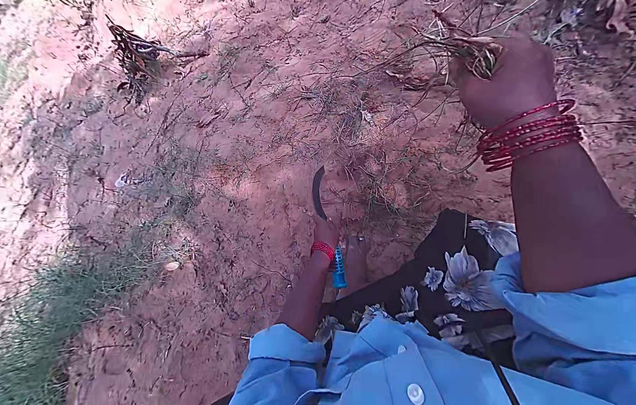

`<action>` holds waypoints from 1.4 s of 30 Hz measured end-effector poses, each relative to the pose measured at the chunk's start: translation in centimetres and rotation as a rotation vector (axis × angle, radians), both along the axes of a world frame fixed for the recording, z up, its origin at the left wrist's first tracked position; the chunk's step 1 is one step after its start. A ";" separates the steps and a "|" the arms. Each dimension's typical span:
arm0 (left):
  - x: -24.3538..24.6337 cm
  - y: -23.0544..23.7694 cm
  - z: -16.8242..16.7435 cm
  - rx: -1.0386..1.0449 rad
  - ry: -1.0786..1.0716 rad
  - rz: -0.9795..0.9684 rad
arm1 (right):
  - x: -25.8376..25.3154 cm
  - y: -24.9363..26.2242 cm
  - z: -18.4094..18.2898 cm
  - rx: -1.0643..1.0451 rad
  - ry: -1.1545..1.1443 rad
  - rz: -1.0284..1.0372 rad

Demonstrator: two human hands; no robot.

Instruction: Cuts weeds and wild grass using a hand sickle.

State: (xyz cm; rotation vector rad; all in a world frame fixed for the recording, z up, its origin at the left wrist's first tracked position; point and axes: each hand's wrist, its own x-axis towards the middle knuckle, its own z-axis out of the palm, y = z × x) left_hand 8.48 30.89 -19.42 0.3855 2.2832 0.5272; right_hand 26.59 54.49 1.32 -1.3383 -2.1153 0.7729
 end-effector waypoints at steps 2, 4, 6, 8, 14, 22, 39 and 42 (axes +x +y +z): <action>0.1 -0.6 1.0 -0.041 0.011 -0.027 | 0.7 -0.4 0.1 0.004 0.028 -0.001; 0.8 -0.1 1.8 -0.057 0.009 -0.008 | 1.5 -0.5 0.2 0.035 0.057 -0.002; 0.9 0.7 1.9 -0.065 0.028 0.009 | 2.2 0.0 0.1 0.041 0.078 -0.027; -0.1 1.5 1.7 -0.103 0.046 -0.009 | 2.3 0.3 -0.3 0.021 0.077 -0.059; -3.1 4.5 1.4 -0.258 0.092 -0.091 | 0.0 0.3 -1.4 -0.066 -0.060 0.036; 1.7 -0.9 4.8 -0.293 0.095 -0.186 | -0.1 -1.3 0.5 -0.093 -0.074 0.091; -0.9 1.1 6.6 -0.160 0.179 -0.090 | 3.3 1.4 -0.5 -0.098 0.043 0.001; 0.3 -2.9 4.2 -0.269 0.108 -0.174 | 3.3 1.4 -0.4 -0.140 -0.023 -0.003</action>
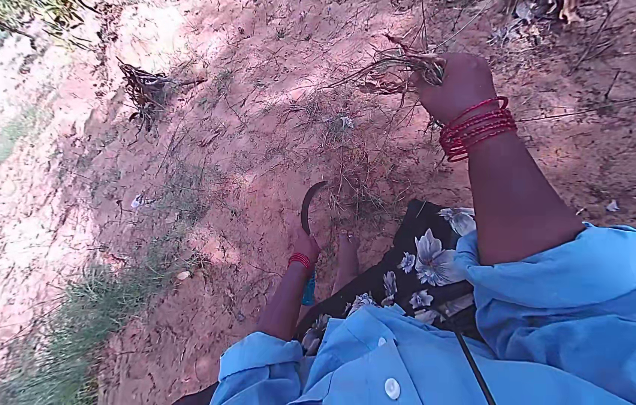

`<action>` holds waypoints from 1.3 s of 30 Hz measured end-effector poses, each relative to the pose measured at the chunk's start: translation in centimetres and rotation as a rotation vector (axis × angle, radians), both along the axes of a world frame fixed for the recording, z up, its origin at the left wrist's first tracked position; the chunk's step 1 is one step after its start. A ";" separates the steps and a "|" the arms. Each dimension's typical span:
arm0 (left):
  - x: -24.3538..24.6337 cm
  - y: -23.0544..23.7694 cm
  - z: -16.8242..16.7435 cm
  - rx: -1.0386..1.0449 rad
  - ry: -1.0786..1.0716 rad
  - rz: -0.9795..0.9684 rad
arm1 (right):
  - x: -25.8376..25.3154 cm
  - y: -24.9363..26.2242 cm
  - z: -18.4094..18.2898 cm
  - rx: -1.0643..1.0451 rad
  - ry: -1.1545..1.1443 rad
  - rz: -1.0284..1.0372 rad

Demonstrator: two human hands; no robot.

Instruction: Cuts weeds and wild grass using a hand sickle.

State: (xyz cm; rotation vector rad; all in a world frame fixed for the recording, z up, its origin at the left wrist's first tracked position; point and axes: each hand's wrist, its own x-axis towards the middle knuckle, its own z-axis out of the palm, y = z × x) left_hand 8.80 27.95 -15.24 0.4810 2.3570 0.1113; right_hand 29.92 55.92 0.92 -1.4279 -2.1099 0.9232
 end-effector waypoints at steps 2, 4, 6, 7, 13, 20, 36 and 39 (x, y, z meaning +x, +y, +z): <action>1.1 -1.8 1.0 -0.030 -0.017 -0.041 | -0.1 0.1 0.2 0.005 -0.015 0.011; 1.7 -2.9 3.2 -0.098 -0.018 -0.073 | -0.1 -0.2 0.0 0.006 -0.012 0.015; 2.2 -3.8 4.6 -0.133 -0.002 -0.072 | -0.3 -0.3 0.4 0.019 -0.007 0.031; 2.3 -3.9 5.3 -0.150 0.013 -0.080 | -0.3 -0.1 0.4 0.020 0.001 0.031; 2.3 -3.7 8.9 -0.137 0.127 -0.147 | 0.1 0.3 -0.3 -0.015 -0.010 0.002; -1.8 -6.8 16.0 0.107 0.446 -0.217 | -1.7 0.2 -1.2 -0.048 -0.135 0.118; 2.3 9.8 6.5 -0.310 0.177 -0.756 | -1.5 -0.8 -0.6 -0.080 -0.154 0.103; -4.0 1.2 7.4 -0.349 0.212 -0.641 | -1.1 -0.9 -0.4 -0.057 -0.126 0.088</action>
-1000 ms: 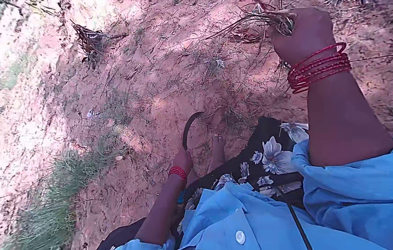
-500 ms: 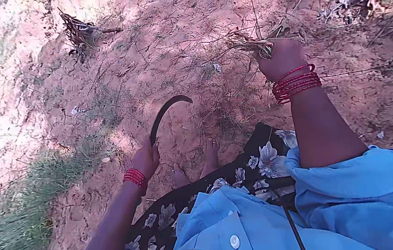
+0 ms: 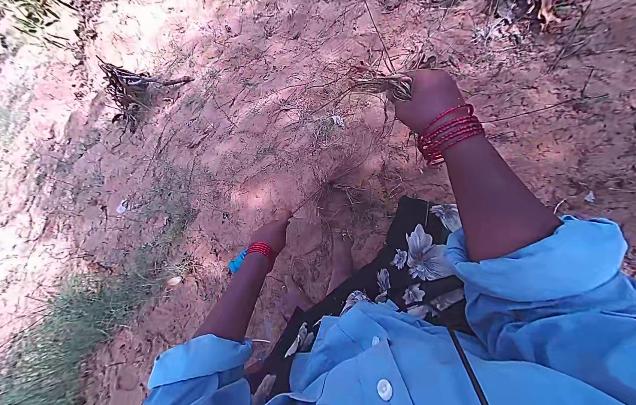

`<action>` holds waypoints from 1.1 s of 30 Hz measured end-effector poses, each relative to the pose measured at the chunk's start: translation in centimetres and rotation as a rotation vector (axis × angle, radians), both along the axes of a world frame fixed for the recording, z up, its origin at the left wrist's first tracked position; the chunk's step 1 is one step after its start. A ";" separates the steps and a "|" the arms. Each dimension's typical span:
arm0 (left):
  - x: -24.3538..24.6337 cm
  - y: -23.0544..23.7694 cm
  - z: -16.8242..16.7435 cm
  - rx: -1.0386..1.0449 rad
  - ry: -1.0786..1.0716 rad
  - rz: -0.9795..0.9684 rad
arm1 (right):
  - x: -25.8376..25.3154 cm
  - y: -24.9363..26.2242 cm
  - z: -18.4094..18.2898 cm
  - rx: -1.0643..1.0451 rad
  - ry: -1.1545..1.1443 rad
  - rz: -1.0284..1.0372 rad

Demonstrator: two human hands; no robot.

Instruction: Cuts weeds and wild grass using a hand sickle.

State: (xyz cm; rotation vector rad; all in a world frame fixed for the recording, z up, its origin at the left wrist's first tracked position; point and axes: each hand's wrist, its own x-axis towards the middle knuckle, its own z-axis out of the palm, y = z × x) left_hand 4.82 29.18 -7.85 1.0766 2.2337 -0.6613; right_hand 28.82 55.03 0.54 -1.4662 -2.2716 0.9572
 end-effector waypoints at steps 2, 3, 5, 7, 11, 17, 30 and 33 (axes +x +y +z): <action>-3.5 -6.5 0.8 -0.038 0.048 0.166 | 0.0 0.1 -0.1 0.003 0.011 -0.002; -4.9 -9.6 1.1 -0.049 0.078 0.231 | -0.1 0.2 -0.2 0.003 0.010 -0.001; -6.9 -15.2 1.7 0.000 0.118 0.277 | -0.3 0.2 -0.1 0.005 0.001 0.005; -7.3 -18.0 2.2 0.198 0.127 0.274 | -0.6 0.1 0.0 0.002 -0.007 0.014; -3.8 -12.9 2.4 0.464 0.049 0.227 | -1.8 -0.8 0.7 0.008 -0.027 0.069; 5.9 0.7 0.8 0.132 -0.130 -0.095 | -2.2 -1.9 0.1 -0.013 -0.043 0.097; -8.6 -20.6 3.1 0.263 0.129 0.439 | -3.3 -2.4 0.7 0.002 -0.079 0.141; -5.9 -16.5 3.0 0.462 0.093 0.363 | -4.1 -3.4 1.4 0.017 -0.103 0.191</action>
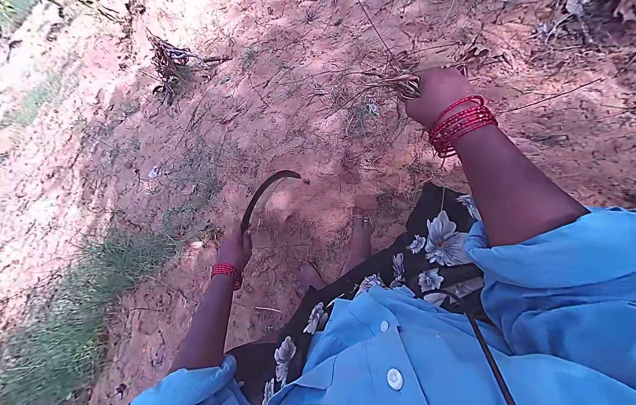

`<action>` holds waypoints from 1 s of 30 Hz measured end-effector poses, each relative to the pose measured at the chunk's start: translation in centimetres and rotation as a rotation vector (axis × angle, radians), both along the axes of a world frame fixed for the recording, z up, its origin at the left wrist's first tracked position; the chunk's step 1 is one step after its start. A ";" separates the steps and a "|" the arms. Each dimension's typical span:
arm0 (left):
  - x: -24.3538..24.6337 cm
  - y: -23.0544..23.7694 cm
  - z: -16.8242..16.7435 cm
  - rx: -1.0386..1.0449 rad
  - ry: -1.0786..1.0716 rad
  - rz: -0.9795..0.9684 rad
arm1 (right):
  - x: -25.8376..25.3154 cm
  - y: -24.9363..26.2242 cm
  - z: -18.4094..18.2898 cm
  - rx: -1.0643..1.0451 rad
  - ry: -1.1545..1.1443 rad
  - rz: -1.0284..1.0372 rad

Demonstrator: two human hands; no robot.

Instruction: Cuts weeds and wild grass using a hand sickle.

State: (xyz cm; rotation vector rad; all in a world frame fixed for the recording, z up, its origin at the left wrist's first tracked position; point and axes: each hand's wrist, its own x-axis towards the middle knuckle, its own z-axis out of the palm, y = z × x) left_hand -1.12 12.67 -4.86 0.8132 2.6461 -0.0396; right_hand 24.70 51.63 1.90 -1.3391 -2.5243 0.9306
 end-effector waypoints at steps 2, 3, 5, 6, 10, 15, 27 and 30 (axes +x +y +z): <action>2.7 5.2 0.0 0.000 -0.012 -0.106 | -0.3 -0.6 0.4 0.008 -0.018 0.015; 4.2 7.9 -0.1 -0.028 -0.010 -0.156 | -0.3 -0.8 0.3 0.006 -0.024 0.013; 6.7 12.7 -1.1 -0.096 -0.041 -0.184 | -0.1 -1.0 0.0 -0.005 -0.031 0.014; 7.4 14.4 -1.8 -0.133 -0.078 -0.164 | 0.1 -1.1 -0.3 -0.008 -0.040 0.016; 7.3 14.2 -3.8 -0.239 -0.278 -0.203 | 0.8 -0.8 -0.7 -0.017 -0.077 -0.010; 5.2 7.3 -0.6 -0.077 -0.158 -0.056 | -1.9 0.4 -3.6 -0.109 -0.122 0.043; 6.4 6.6 -7.0 0.781 -0.560 0.682 | -14.2 -3.9 -21.4 -0.324 -0.286 0.230; 6.5 7.1 -8.5 0.678 -0.620 0.684 | -15.5 -3.9 -21.1 -0.405 -0.299 0.291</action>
